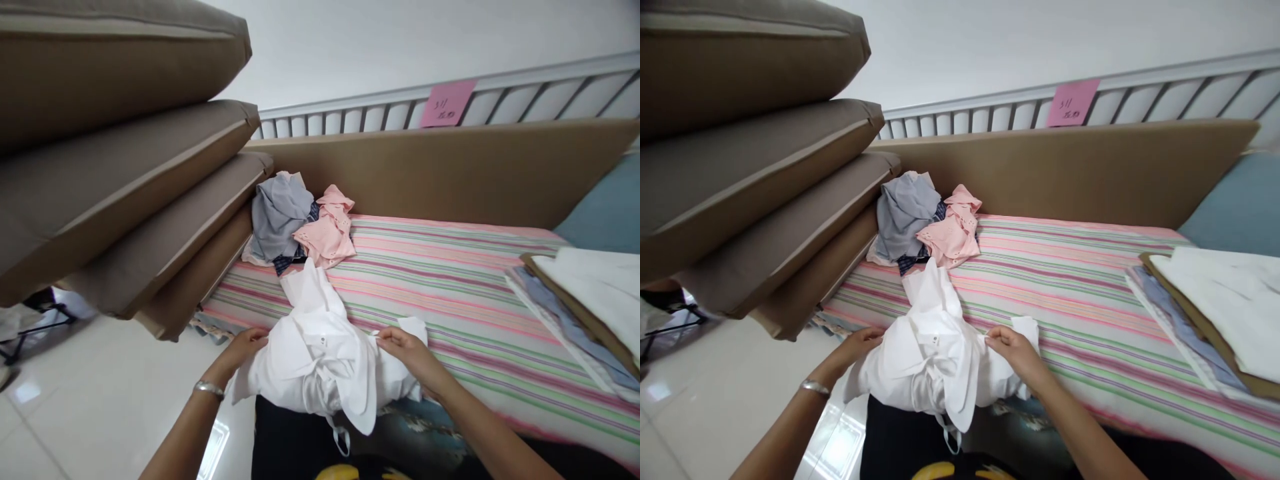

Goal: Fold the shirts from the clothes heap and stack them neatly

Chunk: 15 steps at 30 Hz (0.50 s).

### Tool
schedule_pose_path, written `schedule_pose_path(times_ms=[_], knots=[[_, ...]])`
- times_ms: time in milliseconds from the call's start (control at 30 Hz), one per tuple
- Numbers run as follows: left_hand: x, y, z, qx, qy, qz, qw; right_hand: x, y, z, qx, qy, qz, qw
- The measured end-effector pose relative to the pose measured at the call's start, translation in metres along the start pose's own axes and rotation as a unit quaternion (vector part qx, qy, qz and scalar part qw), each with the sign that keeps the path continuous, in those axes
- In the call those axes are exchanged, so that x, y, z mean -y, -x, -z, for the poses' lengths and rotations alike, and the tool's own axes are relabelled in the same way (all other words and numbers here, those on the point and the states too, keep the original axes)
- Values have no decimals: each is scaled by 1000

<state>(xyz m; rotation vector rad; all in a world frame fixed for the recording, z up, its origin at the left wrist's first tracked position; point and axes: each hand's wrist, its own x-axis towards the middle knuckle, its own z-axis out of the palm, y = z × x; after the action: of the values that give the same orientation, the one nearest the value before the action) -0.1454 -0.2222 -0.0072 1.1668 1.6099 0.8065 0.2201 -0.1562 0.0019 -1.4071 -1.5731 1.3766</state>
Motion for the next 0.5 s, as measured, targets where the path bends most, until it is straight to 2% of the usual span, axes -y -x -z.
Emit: schedule_pose_path(times_ms=[33,100,233,333,500], knots=[[-1,-2,0,11,-13,-6,1000,1,1,1,2,-5,0,1000],[0,-3,-1,-1,-46,-27,999,1,2,3,3,-16,4,1000],[9,-2,-9,-84,-102,-58,990,-2,6,4,-6,-22,27,999],[12,3,-17,-124,-109,-79,983,1,10,4,-10,-5,66,998],[3,14,-19,-185,-87,-146,968,21,23,18,-6,31,132,991]])
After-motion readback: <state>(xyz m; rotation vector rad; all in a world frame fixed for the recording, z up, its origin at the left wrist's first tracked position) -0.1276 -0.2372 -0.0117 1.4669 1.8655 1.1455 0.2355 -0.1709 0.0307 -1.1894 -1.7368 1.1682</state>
